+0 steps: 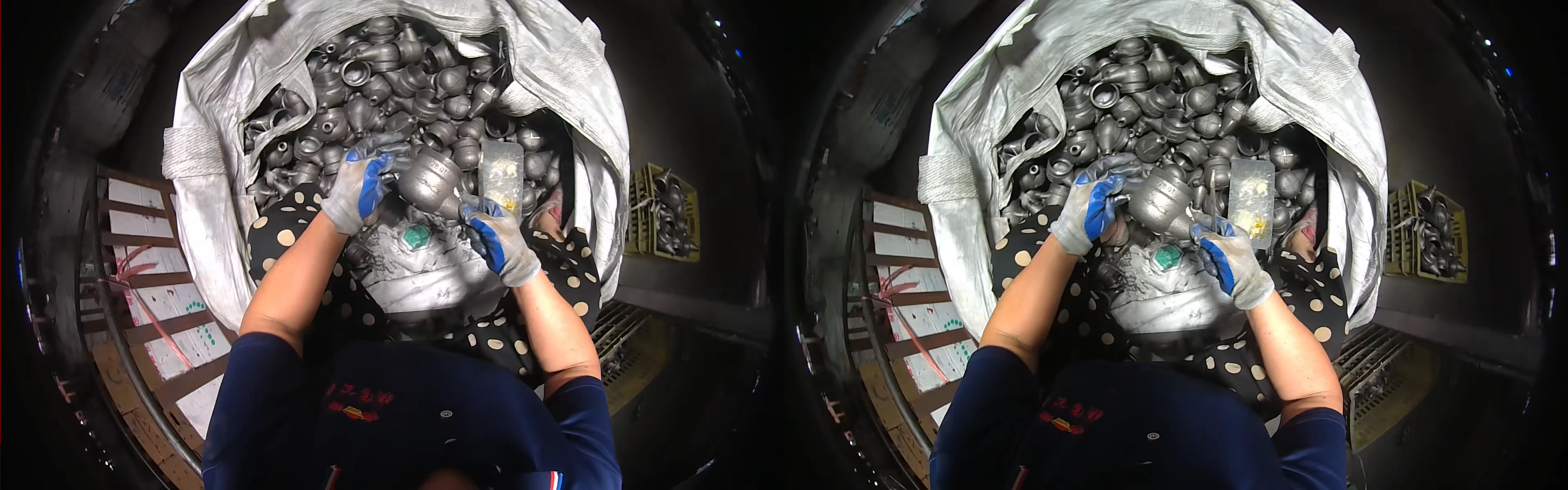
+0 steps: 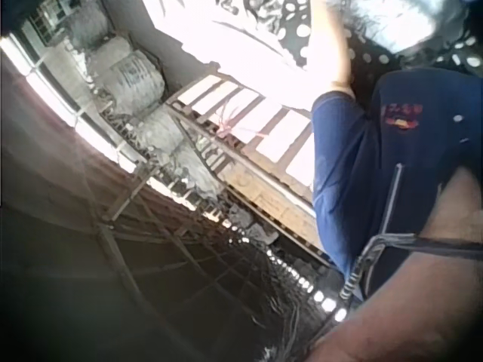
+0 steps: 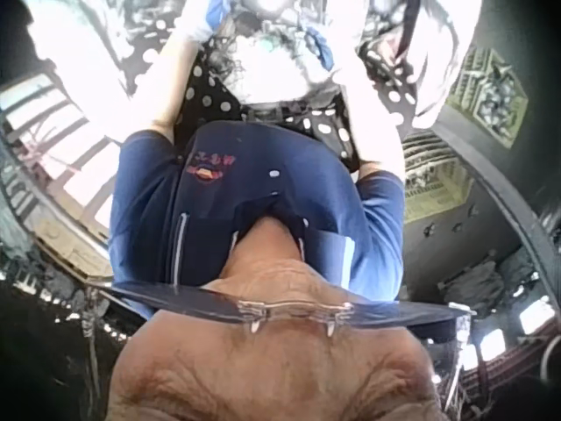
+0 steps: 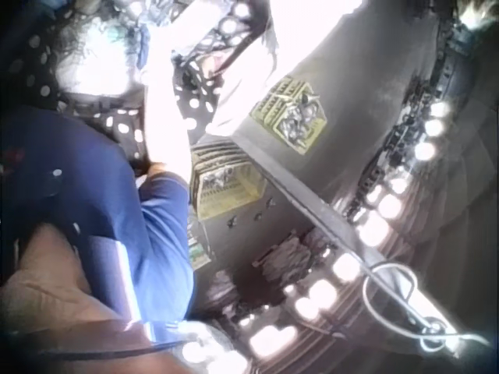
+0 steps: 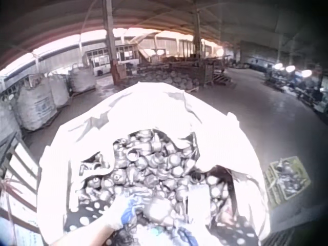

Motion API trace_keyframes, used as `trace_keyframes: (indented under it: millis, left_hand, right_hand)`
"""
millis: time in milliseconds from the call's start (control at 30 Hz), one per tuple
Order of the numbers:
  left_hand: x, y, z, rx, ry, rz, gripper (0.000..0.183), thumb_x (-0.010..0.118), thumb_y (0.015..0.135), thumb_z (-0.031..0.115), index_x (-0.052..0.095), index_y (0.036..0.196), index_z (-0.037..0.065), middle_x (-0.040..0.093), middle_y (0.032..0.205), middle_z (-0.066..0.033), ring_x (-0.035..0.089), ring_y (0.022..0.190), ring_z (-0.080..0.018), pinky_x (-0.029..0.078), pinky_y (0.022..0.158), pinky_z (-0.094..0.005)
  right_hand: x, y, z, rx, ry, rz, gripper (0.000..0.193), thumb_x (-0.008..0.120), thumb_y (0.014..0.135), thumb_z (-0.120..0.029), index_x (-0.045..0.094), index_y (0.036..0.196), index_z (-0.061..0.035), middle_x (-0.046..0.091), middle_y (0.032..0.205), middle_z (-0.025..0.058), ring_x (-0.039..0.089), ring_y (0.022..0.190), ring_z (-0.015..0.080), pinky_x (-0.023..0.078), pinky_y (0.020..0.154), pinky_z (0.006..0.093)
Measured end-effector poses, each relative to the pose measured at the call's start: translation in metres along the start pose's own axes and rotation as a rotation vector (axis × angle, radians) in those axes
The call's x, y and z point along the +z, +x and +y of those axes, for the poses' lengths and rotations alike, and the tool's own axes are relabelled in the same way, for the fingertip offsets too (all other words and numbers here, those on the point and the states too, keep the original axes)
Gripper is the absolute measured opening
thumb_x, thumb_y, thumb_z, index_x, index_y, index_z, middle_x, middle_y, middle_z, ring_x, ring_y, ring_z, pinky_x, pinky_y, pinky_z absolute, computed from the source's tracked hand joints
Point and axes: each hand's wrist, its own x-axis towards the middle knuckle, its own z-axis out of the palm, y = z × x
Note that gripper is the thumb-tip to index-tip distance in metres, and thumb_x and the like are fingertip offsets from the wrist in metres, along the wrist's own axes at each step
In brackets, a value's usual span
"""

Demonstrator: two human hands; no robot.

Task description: Inspecting metal castings and using a hand scraper to remove excess flashing or burrs.

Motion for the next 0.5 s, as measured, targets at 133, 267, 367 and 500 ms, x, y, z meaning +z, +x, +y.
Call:
trace_keyframes:
  millis: [133,267,367,500]
  left_hand:
    - [-0.005,-0.007,0.001,0.059,-0.028,0.010,0.036,0.054,0.087,0.013,0.050,0.120,0.000,0.063,0.108,-0.0117,0.062,0.096,-0.0177,0.049,0.081,-0.0277]
    - [-0.001,-0.010,0.012,0.083,0.054,-0.019,0.036,0.053,0.087,0.012,0.050,0.121,0.000,0.062,0.110,-0.0125,0.062,0.097,-0.0192,0.048,0.085,-0.0297]
    - [-0.003,-0.010,0.005,0.044,-0.047,-0.008,0.035,0.053,0.087,0.014,0.051,0.120,0.000,0.061,0.111,-0.0125,0.061,0.099,-0.0187,0.047,0.086,-0.0297]
    - [-0.006,-0.008,-0.003,0.042,-0.051,-0.013,0.034,0.048,0.090,0.014,0.050,0.120,-0.003,0.061,0.114,-0.0132,0.058,0.105,-0.0186,0.047,0.088,-0.0292]
  right_hand:
    - [0.003,0.004,0.007,0.003,0.017,-0.035,0.041,0.061,0.087,-0.014,0.049,0.124,-0.0009,0.051,0.063,-0.0042,0.041,0.043,0.0020,0.032,0.038,0.0158]
    - [0.006,0.002,0.005,-0.006,-0.022,-0.040,0.043,0.060,0.087,-0.014,0.047,0.126,-0.0007,0.051,0.064,-0.0046,0.041,0.044,0.0013,0.032,0.038,0.0152]
    - [0.009,0.003,0.005,-0.007,0.012,-0.019,0.043,0.060,0.087,-0.013,0.047,0.126,-0.0007,0.051,0.064,-0.0049,0.040,0.044,0.0011,0.032,0.039,0.0149]
    - [0.005,0.002,0.008,-0.035,-0.070,0.005,0.041,0.060,0.087,-0.012,0.048,0.125,-0.0004,0.051,0.063,-0.0054,0.039,0.043,0.0008,0.031,0.038,0.0149]
